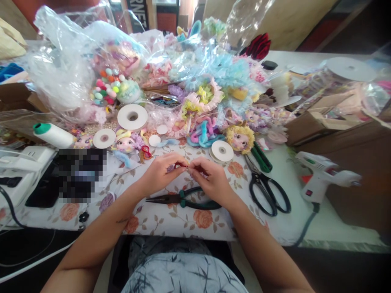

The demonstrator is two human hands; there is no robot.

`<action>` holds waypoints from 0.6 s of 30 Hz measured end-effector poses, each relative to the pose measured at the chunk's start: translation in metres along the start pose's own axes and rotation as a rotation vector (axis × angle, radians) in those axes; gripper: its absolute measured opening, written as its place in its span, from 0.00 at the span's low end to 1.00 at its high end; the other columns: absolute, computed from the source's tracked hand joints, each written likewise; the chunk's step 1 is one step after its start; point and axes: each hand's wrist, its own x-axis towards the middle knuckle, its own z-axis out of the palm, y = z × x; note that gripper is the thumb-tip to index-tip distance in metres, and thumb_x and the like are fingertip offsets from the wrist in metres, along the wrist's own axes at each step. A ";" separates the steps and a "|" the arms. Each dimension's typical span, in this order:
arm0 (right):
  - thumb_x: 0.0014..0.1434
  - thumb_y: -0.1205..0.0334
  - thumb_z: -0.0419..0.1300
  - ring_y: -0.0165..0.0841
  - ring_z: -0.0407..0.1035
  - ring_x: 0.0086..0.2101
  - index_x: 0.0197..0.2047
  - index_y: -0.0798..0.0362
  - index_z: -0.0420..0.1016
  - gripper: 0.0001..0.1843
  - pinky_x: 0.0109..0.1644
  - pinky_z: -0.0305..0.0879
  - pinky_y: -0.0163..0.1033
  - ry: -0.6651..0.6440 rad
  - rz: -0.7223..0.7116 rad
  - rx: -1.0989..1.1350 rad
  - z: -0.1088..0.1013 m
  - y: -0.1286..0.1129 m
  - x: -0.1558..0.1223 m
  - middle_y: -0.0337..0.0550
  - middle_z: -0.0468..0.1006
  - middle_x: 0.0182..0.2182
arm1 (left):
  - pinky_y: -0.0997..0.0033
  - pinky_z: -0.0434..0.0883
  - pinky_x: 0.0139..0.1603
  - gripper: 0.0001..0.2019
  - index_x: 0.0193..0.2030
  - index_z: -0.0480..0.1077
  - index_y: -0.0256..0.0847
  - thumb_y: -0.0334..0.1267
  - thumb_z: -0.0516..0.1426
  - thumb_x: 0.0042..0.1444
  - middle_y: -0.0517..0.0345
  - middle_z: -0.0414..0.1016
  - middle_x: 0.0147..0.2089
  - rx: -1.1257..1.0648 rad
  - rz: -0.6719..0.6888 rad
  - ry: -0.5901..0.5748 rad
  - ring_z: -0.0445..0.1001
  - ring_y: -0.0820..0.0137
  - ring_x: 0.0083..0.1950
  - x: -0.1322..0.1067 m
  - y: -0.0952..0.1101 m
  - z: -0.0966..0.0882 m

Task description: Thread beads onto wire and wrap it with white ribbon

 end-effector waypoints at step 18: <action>0.58 0.58 0.59 0.26 0.59 0.25 0.33 0.54 0.69 0.08 0.26 0.59 0.31 -0.057 0.234 0.344 0.004 -0.007 0.003 0.36 0.66 0.25 | 0.77 0.68 0.30 0.13 0.37 0.75 0.36 0.44 0.56 0.57 0.57 0.74 0.31 -0.180 -0.277 -0.111 0.69 0.74 0.29 0.001 -0.001 -0.008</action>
